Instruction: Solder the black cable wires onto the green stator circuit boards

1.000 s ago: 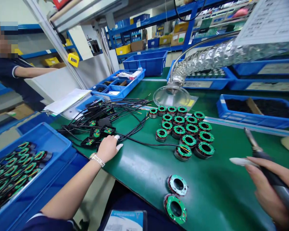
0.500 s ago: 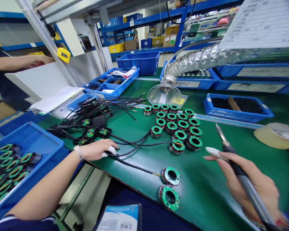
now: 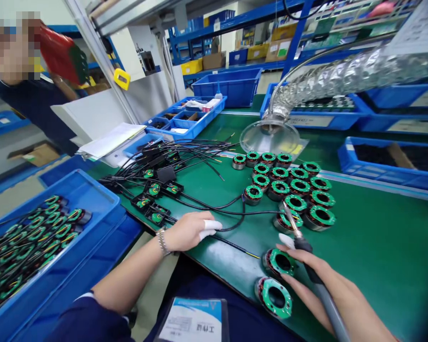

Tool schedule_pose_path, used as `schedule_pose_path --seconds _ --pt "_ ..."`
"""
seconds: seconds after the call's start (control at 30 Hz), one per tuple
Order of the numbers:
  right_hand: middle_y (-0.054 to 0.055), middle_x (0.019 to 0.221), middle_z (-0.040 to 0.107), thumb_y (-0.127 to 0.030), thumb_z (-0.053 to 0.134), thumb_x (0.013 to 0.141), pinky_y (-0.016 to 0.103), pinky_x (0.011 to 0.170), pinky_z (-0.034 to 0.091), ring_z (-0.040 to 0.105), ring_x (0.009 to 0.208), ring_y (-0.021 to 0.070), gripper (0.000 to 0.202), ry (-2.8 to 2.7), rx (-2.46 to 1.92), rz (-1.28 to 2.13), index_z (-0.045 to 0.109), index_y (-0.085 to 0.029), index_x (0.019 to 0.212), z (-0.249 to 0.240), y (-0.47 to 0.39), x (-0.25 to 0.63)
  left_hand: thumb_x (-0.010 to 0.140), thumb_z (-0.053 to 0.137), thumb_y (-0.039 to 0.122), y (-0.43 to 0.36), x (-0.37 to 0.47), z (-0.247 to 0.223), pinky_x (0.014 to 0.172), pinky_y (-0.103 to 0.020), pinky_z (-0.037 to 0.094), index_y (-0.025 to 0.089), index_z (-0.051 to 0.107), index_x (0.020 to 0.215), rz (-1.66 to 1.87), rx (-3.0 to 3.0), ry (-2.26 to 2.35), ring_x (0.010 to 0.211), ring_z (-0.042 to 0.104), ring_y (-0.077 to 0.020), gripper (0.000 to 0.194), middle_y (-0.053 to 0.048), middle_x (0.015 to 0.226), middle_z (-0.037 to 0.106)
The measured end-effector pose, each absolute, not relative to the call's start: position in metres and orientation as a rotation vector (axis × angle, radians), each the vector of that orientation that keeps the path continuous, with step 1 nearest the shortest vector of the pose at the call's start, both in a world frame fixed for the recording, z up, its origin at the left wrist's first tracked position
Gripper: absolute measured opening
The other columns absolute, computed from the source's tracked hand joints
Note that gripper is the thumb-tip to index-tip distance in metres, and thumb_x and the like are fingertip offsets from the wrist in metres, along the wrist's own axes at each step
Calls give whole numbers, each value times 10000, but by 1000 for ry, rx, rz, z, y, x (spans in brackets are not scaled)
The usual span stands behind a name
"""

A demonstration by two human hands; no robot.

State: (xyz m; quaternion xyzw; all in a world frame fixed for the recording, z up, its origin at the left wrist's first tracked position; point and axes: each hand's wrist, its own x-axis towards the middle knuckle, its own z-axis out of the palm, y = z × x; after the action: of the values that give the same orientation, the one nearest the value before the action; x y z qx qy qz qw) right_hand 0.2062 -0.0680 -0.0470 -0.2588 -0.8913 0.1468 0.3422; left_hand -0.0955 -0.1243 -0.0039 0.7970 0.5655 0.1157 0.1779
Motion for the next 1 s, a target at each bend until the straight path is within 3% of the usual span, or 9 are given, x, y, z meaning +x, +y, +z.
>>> schedule_pose_path --seconds 0.1,0.2,0.33,0.43,0.6,0.73,0.83,0.93,1.0 --pt "104 1050 686 -393 533 852 260 668 595 709 827 237 398 -2292 -793 276 480 -213 1202 -46 -64 213 911 449 212 -138 -110 -2 799 -207 468 165 641 1059 520 2143 1278 882 598 -132 247 -82 991 630" --pt "98 1009 694 -440 531 843 269 657 597 715 728 246 405 -2286 -906 203 478 -246 1195 -43 -61 220 899 468 192 -146 -110 -15 797 -219 474 186 655 1026 415 2139 1199 864 609 -140 226 -76 951 651" --pt "77 1015 696 -450 525 841 264 655 595 714 753 243 402 -2264 -921 187 470 -270 1197 -45 -61 224 883 523 241 -148 -105 -25 885 -273 449 202 644 1028 425 2206 1207 925 597 -165 192 -77 988 657" --pt "88 1031 690 -464 483 859 261 648 586 712 791 236 400 -2263 -926 164 481 -233 1187 -47 -62 223 906 488 280 -148 -116 -17 858 -274 461 183 638 1030 553 2266 1352 909 591 -162 218 -77 975 659" --pt "85 1000 686 -393 496 873 233 639 564 709 767 189 363 -2255 -939 192 493 -201 1181 -43 -61 221 928 430 279 -144 -133 -7 801 -304 470 180 641 1009 436 2351 1779 882 577 -179 247 -74 945 649" --pt "108 1047 666 -331 521 868 277 737 557 692 852 198 340 -2207 -946 225 487 -181 1171 -40 -59 222 928 430 270 -127 -100 -18 823 -298 452 204 618 1046 367 2405 1696 897 565 -173 232 -56 966 637" --pt "106 1044 665 -307 544 855 281 718 559 686 865 203 339 -2185 -1006 286 481 -188 1166 -41 -59 225 911 469 318 -113 -61 -24 816 -314 438 202 602 1066 260 2445 1618 908 550 -195 235 -59 986 620" --pt "108 1044 663 -287 557 846 291 709 561 684 862 207 341 -2161 -1040 332 475 -193 1164 -42 -60 230 805 607 443 -104 -36 -24 784 -340 434 207 577 1109 158 2489 1489 918 532 -231 386 -69 1042 589" --pt "107 1051 660 -270 563 842 300 723 560 681 871 208 346 -2143 -1050 358 469 -201 1167 -42 -59 233 752 669 443 -101 -32 -26 783 -346 430 223 564 1129 136 2480 1425 926 527 -237 449 -66 1062 573"
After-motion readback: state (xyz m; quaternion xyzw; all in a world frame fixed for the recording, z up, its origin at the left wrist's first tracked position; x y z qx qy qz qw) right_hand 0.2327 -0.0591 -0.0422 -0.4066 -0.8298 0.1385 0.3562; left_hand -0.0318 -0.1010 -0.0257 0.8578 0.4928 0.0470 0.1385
